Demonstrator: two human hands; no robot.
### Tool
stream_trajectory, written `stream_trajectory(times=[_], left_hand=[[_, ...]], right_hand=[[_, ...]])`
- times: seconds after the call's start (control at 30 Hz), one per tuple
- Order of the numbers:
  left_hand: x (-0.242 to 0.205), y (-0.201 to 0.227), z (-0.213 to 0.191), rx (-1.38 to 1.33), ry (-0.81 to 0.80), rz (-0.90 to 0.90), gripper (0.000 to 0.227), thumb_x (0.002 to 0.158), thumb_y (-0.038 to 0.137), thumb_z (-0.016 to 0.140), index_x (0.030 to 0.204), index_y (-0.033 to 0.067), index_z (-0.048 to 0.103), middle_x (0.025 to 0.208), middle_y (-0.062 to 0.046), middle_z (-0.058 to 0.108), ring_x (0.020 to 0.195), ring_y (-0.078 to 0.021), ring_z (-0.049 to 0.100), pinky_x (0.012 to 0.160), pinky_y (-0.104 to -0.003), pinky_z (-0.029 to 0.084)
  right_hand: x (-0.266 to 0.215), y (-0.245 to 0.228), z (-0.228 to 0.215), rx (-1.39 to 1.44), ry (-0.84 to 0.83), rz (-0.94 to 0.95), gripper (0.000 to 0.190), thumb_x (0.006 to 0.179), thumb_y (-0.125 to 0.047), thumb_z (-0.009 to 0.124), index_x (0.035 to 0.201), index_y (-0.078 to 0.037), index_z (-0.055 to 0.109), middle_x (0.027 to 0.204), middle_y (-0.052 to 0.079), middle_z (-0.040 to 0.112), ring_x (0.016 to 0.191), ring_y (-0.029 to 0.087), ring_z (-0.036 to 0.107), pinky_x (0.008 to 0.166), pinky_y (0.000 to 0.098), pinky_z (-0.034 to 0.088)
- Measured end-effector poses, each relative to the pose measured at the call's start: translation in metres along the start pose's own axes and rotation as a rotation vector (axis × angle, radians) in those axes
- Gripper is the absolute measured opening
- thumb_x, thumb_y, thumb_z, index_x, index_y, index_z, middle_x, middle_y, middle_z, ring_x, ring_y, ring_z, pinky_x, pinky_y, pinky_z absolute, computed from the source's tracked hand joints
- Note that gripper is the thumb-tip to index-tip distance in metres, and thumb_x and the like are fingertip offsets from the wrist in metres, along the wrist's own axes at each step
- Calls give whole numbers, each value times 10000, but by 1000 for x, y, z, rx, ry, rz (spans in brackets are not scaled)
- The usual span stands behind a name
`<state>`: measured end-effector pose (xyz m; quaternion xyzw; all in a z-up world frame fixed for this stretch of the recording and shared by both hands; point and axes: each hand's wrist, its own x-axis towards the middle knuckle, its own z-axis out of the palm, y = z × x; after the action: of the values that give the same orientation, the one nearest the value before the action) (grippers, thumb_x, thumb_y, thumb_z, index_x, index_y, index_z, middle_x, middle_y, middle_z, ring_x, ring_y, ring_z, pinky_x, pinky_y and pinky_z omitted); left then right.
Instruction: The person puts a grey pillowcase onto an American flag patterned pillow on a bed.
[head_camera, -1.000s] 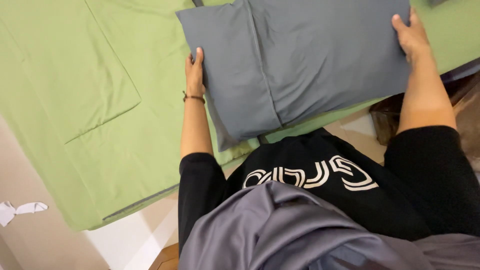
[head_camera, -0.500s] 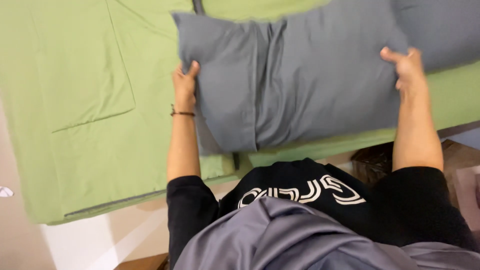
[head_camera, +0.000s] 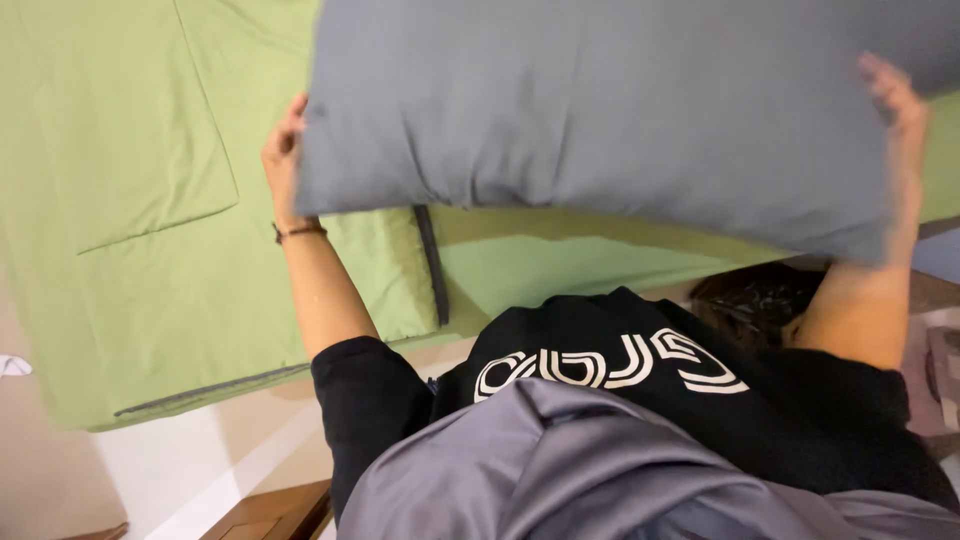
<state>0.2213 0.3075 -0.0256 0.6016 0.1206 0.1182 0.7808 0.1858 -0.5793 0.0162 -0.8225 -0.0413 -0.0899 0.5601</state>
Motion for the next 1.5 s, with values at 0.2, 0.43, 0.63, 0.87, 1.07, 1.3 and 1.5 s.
stream_trajectory(times=[0.2,0.43,0.63,0.87,1.07,1.3,1.5], left_hand=[[-40,-61,-45,182,460,-213,454,961,85,518,1405,127,605,1507,-42,582,1375,-194,544,1105,-414,433],[-27,-50,149,1107,104,452,511,1121,269,547,1579,73,435,1664,-149,423,1603,-334,306,1364,-506,167],[-94,-72,229,1512,-306,289,787,975,598,590,1614,216,337,1693,-73,248,1575,-339,174,1268,-612,111],[-148,-106,146,1521,154,187,807,991,459,662,1625,119,298,1702,-180,172,1554,-444,132,1217,-596,128],[-202,-219,154,4,662,-331,723,979,385,695,1558,83,384,1236,-146,585,1040,-303,515,880,-543,423],[-168,-240,213,-521,361,-451,788,923,533,703,1529,127,405,1481,-42,565,1323,-269,534,1137,-466,401],[-123,-178,251,-679,425,-499,766,871,609,639,1463,136,526,1514,-54,537,1363,-302,496,1168,-510,351]], right_hand=[[18,80,49,-140,199,507,366,919,53,569,1132,-154,782,1401,65,686,1245,172,632,1010,302,523],[88,-30,188,-283,192,-159,467,1138,-213,609,1574,-49,575,1613,152,564,1556,319,449,1326,477,333],[42,-47,308,-825,-370,-118,779,1044,-569,497,1667,-132,327,1751,179,177,1607,407,96,1213,729,-25],[-7,46,178,-635,65,572,866,1045,-585,566,1659,-82,221,1719,237,172,1598,382,150,1249,601,108],[7,76,139,-57,132,753,1042,904,-606,643,1652,-85,140,1674,186,335,1517,326,383,1214,452,355],[63,104,156,244,-9,886,1053,892,-580,772,1637,-58,241,1596,196,386,1440,307,420,1163,476,362],[89,74,163,327,-228,1019,795,773,-404,810,1418,10,596,1341,155,679,1228,294,642,1028,457,506]])
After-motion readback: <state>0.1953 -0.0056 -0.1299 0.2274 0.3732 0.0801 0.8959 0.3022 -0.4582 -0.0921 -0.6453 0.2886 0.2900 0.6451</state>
